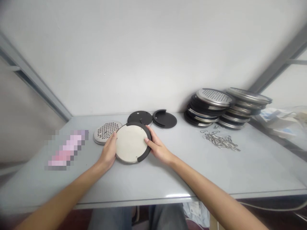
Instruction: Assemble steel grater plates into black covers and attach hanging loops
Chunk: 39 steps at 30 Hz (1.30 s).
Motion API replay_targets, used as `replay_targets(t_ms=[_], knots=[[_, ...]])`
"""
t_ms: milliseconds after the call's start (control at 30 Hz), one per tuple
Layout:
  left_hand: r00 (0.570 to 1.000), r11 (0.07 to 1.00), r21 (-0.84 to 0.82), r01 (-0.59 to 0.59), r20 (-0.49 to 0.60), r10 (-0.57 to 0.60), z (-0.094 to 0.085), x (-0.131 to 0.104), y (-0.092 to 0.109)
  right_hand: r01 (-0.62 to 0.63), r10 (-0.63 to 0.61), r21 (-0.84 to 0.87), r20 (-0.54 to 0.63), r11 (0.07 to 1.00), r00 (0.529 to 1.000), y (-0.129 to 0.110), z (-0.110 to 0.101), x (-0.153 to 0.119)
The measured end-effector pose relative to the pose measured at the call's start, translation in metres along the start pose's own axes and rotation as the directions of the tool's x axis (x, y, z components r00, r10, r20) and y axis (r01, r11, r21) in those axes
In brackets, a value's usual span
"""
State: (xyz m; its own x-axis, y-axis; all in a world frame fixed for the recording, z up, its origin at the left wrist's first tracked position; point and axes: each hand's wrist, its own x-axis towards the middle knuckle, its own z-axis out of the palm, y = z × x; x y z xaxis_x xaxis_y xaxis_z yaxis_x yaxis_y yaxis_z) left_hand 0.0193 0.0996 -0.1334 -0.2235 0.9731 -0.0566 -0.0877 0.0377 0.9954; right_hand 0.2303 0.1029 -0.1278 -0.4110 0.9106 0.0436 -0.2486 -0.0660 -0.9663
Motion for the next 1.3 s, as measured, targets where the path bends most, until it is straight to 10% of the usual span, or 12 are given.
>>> replay_targets(t_ms=[333, 433, 533, 833, 1300], knots=[[0.885, 0.824, 0.360, -0.438, 0.330, 0.327, -0.001, -0.009, 0.017, 0.253, -0.306, -0.318, -0.130, 0.914, 0.943, -0.013, -0.009, 0.001], [0.825, 0.704, 0.432, -0.564, 0.340, 0.452, -0.006, -0.010, 0.016, 0.378, -0.522, -0.535, -0.141, 0.755, 0.841, -0.013, -0.010, -0.005], [0.826, 0.786, 0.297, -0.543, 0.360, 0.434, -0.011, -0.007, 0.015, 0.430, -0.671, -0.750, -0.025, 0.503, 0.741, -0.007, -0.017, -0.012], [0.822, 0.889, 0.147, -0.433, 0.469, 0.323, -0.012, -0.009, 0.020, 0.675, -0.499, -0.737, 0.580, 0.014, 0.644, -0.013, -0.024, -0.017], [0.657, 0.503, 0.537, -0.677, 0.750, 0.084, -0.030, -0.001, 0.028, 0.725, -0.296, -0.683, 0.677, 0.085, 0.674, -0.007, -0.023, -0.016]])
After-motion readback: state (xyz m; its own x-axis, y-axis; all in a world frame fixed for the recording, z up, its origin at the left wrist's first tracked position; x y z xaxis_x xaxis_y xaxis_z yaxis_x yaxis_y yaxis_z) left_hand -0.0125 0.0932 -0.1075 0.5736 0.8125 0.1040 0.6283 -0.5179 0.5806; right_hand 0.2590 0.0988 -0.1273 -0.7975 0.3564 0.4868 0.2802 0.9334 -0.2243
